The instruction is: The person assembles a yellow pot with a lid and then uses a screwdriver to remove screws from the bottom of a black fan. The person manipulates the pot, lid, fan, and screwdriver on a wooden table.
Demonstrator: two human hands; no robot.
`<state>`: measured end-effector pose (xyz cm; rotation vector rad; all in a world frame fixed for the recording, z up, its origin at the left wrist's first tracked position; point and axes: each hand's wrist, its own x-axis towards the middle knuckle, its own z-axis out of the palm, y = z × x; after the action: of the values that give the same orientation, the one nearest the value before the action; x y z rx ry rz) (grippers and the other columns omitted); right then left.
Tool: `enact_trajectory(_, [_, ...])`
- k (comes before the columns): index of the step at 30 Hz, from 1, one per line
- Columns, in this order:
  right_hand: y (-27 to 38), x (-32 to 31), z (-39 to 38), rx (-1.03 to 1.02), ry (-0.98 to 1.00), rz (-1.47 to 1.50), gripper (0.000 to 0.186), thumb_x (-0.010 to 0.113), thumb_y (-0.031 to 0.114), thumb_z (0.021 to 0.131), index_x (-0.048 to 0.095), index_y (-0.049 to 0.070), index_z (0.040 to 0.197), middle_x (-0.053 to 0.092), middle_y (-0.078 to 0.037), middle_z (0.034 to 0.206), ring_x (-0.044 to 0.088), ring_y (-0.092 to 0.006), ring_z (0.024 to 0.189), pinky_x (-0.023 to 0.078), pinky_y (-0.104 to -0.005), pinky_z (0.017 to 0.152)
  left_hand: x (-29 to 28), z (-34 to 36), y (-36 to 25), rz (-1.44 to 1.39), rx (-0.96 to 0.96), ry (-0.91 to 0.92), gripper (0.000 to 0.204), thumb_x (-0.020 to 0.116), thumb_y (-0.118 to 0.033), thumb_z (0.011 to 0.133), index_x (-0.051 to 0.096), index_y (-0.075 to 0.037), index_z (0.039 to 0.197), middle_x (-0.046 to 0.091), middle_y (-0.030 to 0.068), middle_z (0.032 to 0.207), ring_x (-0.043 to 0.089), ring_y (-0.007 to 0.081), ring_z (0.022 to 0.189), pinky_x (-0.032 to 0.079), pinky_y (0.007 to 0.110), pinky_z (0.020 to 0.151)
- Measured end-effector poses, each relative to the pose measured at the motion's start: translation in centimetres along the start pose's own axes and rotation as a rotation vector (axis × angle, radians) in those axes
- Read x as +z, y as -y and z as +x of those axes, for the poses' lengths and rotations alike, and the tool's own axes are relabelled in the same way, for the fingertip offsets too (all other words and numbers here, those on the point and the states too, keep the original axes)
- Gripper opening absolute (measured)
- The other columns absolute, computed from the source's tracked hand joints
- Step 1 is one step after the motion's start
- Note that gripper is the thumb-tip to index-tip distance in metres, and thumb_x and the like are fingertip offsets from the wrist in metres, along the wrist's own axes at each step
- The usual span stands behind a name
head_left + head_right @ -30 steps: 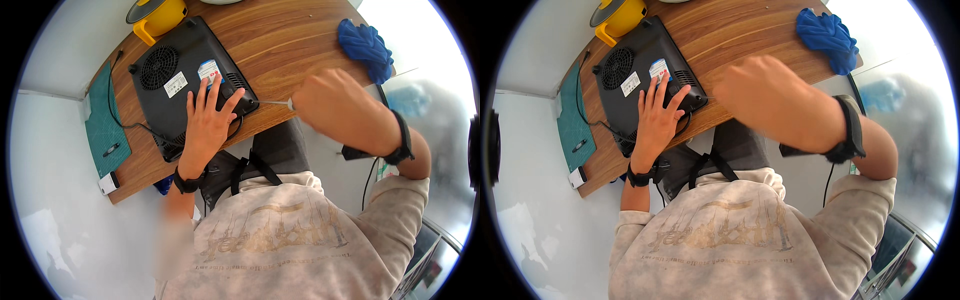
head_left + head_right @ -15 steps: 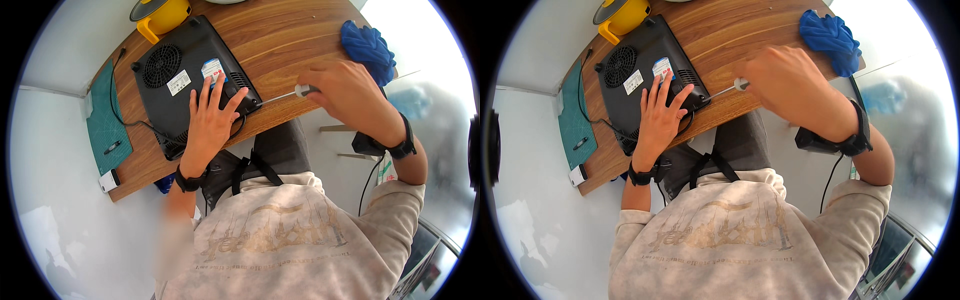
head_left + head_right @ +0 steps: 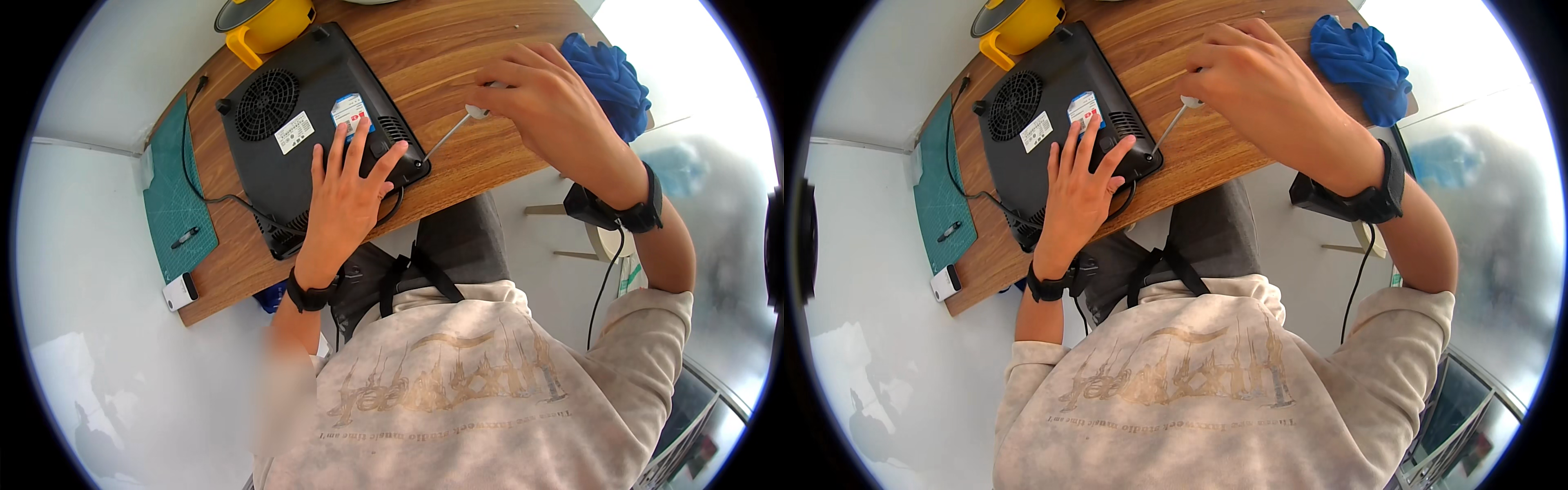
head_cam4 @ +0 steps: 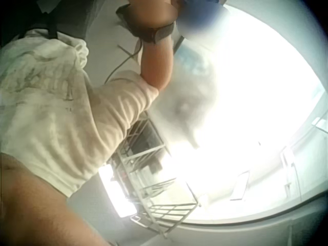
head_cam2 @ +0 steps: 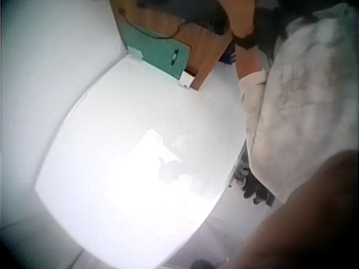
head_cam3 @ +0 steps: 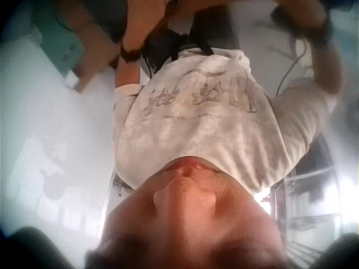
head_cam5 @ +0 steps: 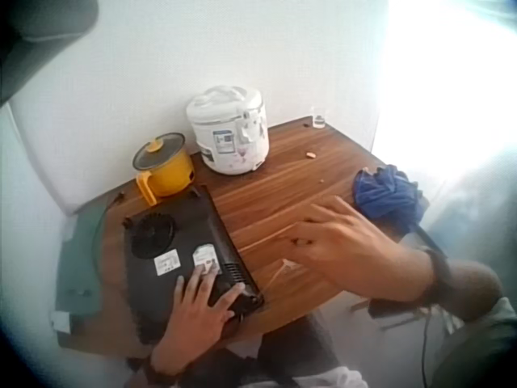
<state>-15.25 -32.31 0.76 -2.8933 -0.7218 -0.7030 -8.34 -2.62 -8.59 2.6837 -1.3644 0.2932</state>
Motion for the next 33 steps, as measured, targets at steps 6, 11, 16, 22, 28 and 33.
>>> enact_trajectory(6, [-0.4, 1.1, 0.5, -0.051, -0.015, 0.007, 0.028, 0.072, -0.003, 0.075, 0.074, 0.008, 0.101, 0.068, -0.005, 0.108, 0.062, -0.0255, 0.111, 0.046, -0.0402, 0.103, 0.0, 0.0, 0.0, 0.006, -0.004, 0.004, 0.065, 0.072, -0.020, 0.094, 0.050, -0.036, 0.154, 0.036, 0.0145, 0.165, 0.034, 0.0395, 0.152, 0.032, 0.064, 0.117])
enact_trajectory(11, [-0.5, 1.4, 0.9, -0.063, -0.011, 0.016, 0.031, 0.074, -0.003, 0.073, 0.075, 0.008, 0.101, 0.068, -0.005, 0.108, 0.062, -0.0245, 0.113, 0.045, -0.0399, 0.105, 0.0, 0.0, 0.0, 0.003, -0.006, 0.001, 0.064, 0.071, -0.020, 0.094, 0.051, -0.036, 0.153, 0.036, 0.0140, 0.166, 0.034, 0.0389, 0.153, 0.032, 0.064, 0.117])
enact_trajectory(16, [0.0, 0.9, 1.4, -0.042, 0.037, 0.011, 0.032, 0.074, -0.003, 0.073, 0.075, 0.008, 0.103, 0.068, -0.005, 0.108, 0.061, -0.0237, 0.115, 0.044, -0.0401, 0.108, 0.1, -0.1, 0.0, 0.004, -0.004, -0.004, 0.064, 0.071, -0.021, 0.094, 0.051, -0.036, 0.153, 0.036, 0.0139, 0.166, 0.034, 0.0387, 0.153, 0.032, 0.064, 0.117])
enact_trajectory(22, [1.1, 0.8, 2.5, -0.085, 0.086, -0.133, 0.033, 0.073, -0.001, 0.074, 0.076, 0.009, 0.106, 0.069, -0.004, 0.109, 0.060, -0.0235, 0.119, 0.042, -0.0410, 0.111, 0.0, 0.0, -0.1, 0.011, -0.007, -0.004, 0.064, 0.072, -0.022, 0.094, 0.051, -0.036, 0.153, 0.036, 0.0139, 0.166, 0.034, 0.0387, 0.152, 0.032, 0.064, 0.117])
enact_trajectory(28, [0.2, -0.6, 3.1, -0.128, 0.074, -0.054, 0.029, 0.072, 0.001, 0.076, 0.078, 0.008, 0.103, 0.070, -0.003, 0.109, 0.061, -0.0219, 0.119, 0.042, -0.0401, 0.113, 0.0, -0.1, -0.1, -0.001, -0.005, -0.016, 0.065, 0.073, -0.021, 0.092, 0.052, -0.036, 0.152, 0.037, 0.0139, 0.165, 0.036, 0.0390, 0.151, 0.033, 0.064, 0.116])
enact_trajectory(33, [0.3, -0.6, 3.5, -0.156, 0.093, -0.006, 0.027, 0.071, 0.000, 0.076, 0.078, 0.007, 0.101, 0.070, -0.003, 0.109, 0.061, -0.0219, 0.117, 0.042, -0.0396, 0.113, 0.0, 0.0, -0.1, 0.000, -0.010, -0.011, 0.065, 0.074, -0.020, 0.092, 0.052, -0.036, 0.152, 0.037, 0.0139, 0.165, 0.036, 0.0390, 0.151, 0.034, 0.065, 0.115])
